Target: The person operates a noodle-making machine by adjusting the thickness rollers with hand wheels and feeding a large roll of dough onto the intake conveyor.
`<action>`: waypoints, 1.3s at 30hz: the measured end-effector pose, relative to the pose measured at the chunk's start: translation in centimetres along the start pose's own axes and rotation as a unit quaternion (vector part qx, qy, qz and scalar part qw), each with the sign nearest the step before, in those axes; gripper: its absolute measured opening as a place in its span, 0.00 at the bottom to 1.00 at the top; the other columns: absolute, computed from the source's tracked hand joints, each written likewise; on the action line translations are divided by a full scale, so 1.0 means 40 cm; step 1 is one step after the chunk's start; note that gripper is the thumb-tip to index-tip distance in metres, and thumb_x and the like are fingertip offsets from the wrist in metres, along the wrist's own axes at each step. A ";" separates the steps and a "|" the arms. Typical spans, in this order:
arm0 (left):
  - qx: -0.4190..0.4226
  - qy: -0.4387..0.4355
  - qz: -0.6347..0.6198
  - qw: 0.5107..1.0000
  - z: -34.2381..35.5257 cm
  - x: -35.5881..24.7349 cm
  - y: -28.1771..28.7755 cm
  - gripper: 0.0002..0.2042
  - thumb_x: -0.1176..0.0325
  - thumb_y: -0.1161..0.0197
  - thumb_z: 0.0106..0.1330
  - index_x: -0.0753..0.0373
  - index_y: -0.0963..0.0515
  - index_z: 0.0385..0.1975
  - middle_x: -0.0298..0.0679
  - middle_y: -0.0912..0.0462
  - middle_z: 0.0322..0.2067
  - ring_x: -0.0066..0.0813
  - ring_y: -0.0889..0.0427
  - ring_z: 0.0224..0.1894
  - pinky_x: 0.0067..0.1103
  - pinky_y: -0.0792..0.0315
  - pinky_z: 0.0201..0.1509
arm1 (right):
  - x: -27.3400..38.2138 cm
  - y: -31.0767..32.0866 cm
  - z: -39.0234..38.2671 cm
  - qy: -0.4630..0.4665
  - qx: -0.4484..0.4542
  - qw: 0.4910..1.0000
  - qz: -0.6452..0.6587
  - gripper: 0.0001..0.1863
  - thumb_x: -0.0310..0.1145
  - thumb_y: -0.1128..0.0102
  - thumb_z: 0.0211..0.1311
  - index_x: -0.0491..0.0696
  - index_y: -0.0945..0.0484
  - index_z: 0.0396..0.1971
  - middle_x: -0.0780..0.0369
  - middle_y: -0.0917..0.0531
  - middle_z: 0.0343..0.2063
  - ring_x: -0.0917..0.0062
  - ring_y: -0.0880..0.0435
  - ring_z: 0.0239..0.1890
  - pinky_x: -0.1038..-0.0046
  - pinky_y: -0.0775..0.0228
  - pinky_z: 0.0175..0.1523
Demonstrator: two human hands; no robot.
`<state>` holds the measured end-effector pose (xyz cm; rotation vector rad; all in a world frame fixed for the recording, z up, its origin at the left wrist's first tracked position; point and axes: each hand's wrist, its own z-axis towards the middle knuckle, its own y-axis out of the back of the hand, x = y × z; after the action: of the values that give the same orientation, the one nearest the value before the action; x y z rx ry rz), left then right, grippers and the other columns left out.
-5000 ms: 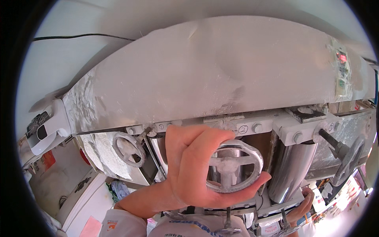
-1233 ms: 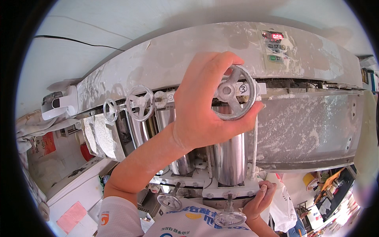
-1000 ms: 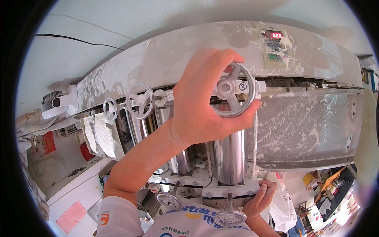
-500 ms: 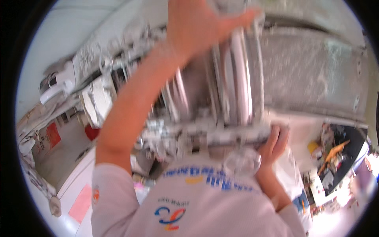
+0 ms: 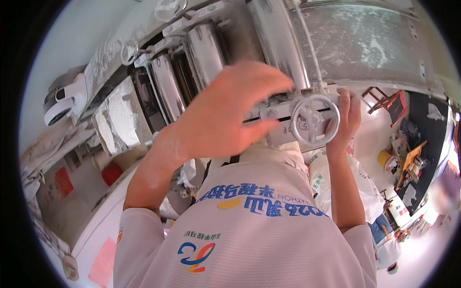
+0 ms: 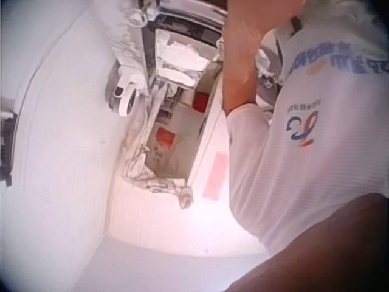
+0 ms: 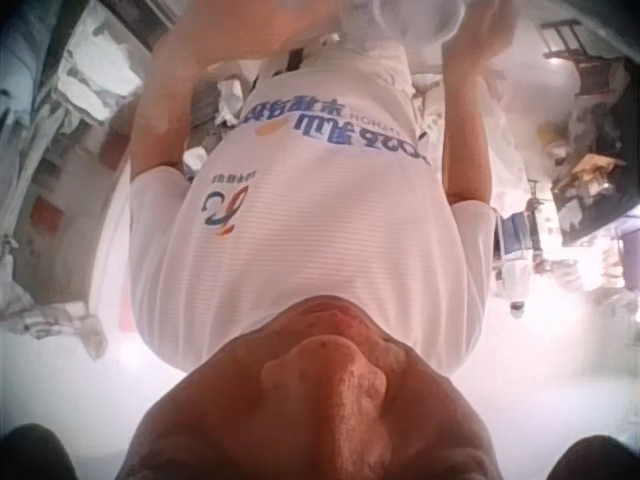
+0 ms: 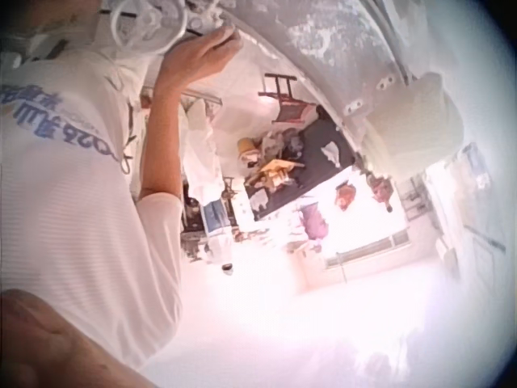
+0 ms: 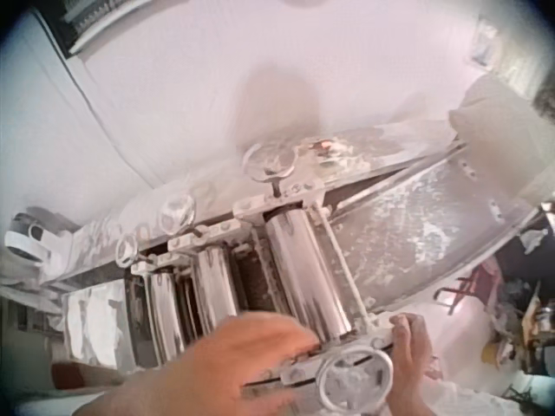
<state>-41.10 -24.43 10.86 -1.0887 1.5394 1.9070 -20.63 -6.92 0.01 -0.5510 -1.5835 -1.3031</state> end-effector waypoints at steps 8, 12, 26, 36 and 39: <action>-0.120 0.015 -0.203 0.972 -0.219 -0.106 0.031 0.16 0.72 0.43 0.76 0.74 0.24 0.57 0.46 0.17 0.50 0.30 0.18 0.52 0.26 0.26 0.60 | 0.173 0.095 -0.185 0.125 -0.154 0.978 0.065 0.23 0.38 0.57 0.78 0.38 0.29 0.62 0.53 0.24 0.58 0.66 0.26 0.62 0.60 0.38 0.70; 0.013 -0.043 -0.522 0.851 -0.255 -0.233 -0.167 0.34 0.55 0.48 0.81 0.69 0.50 0.77 0.51 0.41 0.74 0.39 0.42 0.77 0.30 0.48 0.78 | 0.333 0.071 -0.412 0.268 -0.027 0.962 0.040 0.28 0.44 0.58 0.81 0.37 0.35 0.67 0.52 0.27 0.63 0.66 0.25 0.64 0.61 0.34 0.70; -0.147 -0.178 -0.090 0.969 -0.185 -0.280 -0.465 0.24 0.61 0.54 0.81 0.70 0.33 0.69 0.50 0.23 0.62 0.45 0.27 0.65 0.38 0.41 0.73 | 0.217 0.298 -0.499 -0.195 0.188 0.840 0.470 0.36 0.58 0.66 0.82 0.47 0.42 0.76 0.55 0.27 0.66 0.67 0.26 0.66 0.64 0.34 0.69; -0.151 0.016 -0.322 0.934 0.313 -0.386 -0.608 0.26 0.57 0.39 0.75 0.69 0.30 0.65 0.45 0.22 0.55 0.33 0.20 0.56 0.31 0.19 0.54 | -0.173 0.704 -0.322 -0.067 0.032 0.978 0.196 0.33 0.51 0.64 0.84 0.39 0.36 0.71 0.51 0.15 0.53 0.65 0.16 0.56 0.64 0.29 0.65; -0.121 0.069 -0.391 0.910 0.524 -0.402 -0.565 0.35 0.50 0.36 0.71 0.67 0.35 0.70 0.47 0.30 0.65 0.44 0.28 0.65 0.39 0.26 0.64 | -0.195 0.756 -0.194 -0.011 0.031 0.997 0.069 0.31 0.49 0.61 0.83 0.39 0.34 0.70 0.52 0.14 0.51 0.66 0.16 0.55 0.65 0.28 0.63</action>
<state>-20.73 3.73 11.66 -1.6604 0.7257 1.4756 10.43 -2.53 7.21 -0.6261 -1.5690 -1.1440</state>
